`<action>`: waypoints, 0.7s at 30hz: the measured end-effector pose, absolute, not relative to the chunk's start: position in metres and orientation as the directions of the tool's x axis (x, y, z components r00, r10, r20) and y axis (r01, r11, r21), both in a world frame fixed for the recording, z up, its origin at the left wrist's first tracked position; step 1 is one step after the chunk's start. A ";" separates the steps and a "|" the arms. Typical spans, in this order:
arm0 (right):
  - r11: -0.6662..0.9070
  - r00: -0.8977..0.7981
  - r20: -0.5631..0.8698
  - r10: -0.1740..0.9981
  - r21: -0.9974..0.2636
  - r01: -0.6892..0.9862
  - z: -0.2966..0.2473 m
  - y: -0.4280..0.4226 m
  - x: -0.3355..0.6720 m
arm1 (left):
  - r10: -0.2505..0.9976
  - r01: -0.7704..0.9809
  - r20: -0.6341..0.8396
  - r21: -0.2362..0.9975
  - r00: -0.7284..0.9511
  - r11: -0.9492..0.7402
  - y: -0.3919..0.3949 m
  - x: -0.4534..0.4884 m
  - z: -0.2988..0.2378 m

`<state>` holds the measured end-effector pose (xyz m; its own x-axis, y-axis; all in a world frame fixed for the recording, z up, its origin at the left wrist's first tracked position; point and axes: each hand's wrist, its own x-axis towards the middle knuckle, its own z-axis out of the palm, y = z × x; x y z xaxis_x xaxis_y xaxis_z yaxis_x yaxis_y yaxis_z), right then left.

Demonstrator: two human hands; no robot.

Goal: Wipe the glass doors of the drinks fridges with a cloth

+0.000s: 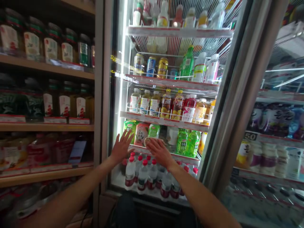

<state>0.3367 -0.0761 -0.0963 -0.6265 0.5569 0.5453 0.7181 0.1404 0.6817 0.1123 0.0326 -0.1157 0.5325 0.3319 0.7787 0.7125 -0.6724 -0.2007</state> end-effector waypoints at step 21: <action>0.057 -0.553 0.673 0.491 0.608 0.792 -0.080 -0.044 0.307 | 0.386 0.764 0.760 -0.215 0.522 -0.609 0.054 0.072 -0.113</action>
